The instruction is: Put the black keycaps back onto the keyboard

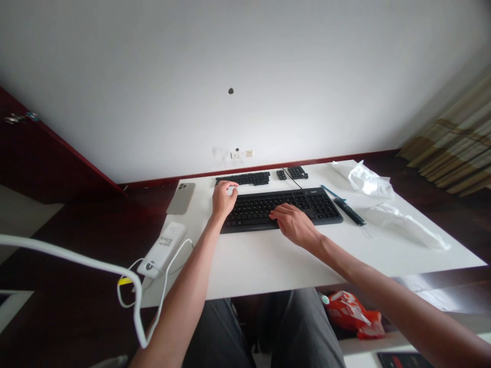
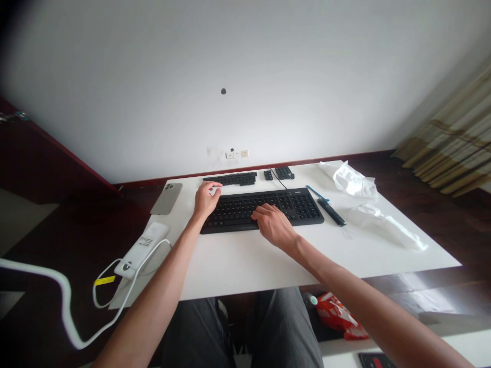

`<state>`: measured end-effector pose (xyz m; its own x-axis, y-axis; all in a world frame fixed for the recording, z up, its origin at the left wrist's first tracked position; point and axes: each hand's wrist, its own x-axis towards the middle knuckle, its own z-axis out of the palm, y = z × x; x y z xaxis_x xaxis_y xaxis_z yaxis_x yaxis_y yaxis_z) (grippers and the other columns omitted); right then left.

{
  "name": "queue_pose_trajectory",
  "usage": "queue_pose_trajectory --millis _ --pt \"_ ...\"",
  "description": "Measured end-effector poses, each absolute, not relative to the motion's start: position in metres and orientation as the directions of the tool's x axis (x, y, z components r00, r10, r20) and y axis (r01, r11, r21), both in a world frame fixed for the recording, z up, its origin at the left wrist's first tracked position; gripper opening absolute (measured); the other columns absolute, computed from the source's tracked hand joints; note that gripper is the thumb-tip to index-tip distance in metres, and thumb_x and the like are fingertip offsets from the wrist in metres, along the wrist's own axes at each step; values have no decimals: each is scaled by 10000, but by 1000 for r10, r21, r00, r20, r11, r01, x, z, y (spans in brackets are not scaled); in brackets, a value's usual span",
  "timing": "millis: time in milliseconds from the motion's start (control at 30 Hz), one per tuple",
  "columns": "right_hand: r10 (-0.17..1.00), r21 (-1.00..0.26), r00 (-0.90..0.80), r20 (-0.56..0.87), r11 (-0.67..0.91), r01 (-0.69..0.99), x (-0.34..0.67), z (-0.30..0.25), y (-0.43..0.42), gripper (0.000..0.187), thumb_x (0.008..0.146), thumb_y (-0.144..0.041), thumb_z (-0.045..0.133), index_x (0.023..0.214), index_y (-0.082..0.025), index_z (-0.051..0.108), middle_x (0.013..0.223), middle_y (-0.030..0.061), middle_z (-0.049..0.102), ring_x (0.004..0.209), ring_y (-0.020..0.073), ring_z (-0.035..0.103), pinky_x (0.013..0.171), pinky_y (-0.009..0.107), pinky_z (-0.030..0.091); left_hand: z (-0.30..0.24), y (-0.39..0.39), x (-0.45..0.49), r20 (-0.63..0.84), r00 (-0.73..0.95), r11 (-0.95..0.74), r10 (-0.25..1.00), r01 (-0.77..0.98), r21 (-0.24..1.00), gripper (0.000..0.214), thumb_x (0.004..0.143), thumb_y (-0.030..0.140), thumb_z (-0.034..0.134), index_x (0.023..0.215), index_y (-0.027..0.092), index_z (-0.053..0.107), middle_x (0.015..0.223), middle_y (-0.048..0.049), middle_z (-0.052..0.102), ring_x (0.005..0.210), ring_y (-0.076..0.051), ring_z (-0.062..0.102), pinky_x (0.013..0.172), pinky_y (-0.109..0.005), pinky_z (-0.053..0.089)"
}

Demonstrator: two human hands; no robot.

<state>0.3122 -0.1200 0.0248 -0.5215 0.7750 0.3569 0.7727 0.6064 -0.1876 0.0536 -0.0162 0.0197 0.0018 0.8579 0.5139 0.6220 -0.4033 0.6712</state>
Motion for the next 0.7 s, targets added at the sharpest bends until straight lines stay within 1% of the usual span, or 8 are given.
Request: queue_pose_trajectory --millis 67,133,233,333,433,567,633,700 --pt "756 -258 -481 445 622 739 314 17 -121 367 939 -29 434 1040 -171 757 1057 95 762 986 249 641 870 399 543 21 -17 53 514 18 -410 858 628 662 177 872 130 609 932 234 739 1040 -52 718 945 -204 625 887 -354 522" --pt "725 -287 -457 515 649 705 317 11 -122 365 928 -48 459 1093 -189 753 1121 85 762 1049 264 631 919 438 547 23 -19 53 510 33 -414 860 630 658 175 879 140 608 940 236 741 1047 -52 720 939 -206 628 882 -357 520" --pt "727 -340 -371 578 627 700 320 12 -120 354 902 -64 496 1087 -222 754 1134 62 762 1074 273 622 952 464 542 28 -22 55 517 56 -433 854 628 647 169 891 160 601 949 234 742 1057 -56 723 965 -214 634 889 -358 517" --pt "756 -419 -198 624 538 731 328 19 -115 333 892 -81 501 1026 -243 760 1099 53 758 1041 267 626 961 456 539 29 -24 56 531 87 -456 843 641 618 160 903 182 591 947 234 736 1057 -58 721 1001 -223 638 931 -370 512" --pt "757 -464 -1 654 402 789 347 24 -108 285 889 -131 521 978 -252 764 1059 56 756 1010 280 628 936 463 536 24 -21 53 537 95 -453 838 669 589 151 904 200 599 962 238 733 1067 -65 721 1036 -238 639 993 -398 495" --pt "709 -529 249 660 203 824 381 20 -101 248 865 -195 527 911 -238 766 985 70 758 953 293 640 910 465 520 10 -8 39 503 3 -375 864 670 641 138 892 218 619 967 229 735 1065 -70 737 1052 -234 654 1024 -397 486" --pt "686 -574 339 644 141 807 389 18 -99 250 853 -213 523 890 -229 769 952 73 755 906 283 645 884 448 521 2 -1 31 457 -47 -324 888 640 696 139 896 243 618 962 219 738 1063 -74 745 1015 -217 671 973 -361 508" --pt "671 -600 360 648 159 784 386 24 -101 242 850 -214 521 876 -222 762 913 68 748 839 260 647 841 422 528 -4 4 25 392 -96 -255 915 615 746 162 910 298 612 968 219 741 1046 -72 753 930 -201 682 886 -326 527"
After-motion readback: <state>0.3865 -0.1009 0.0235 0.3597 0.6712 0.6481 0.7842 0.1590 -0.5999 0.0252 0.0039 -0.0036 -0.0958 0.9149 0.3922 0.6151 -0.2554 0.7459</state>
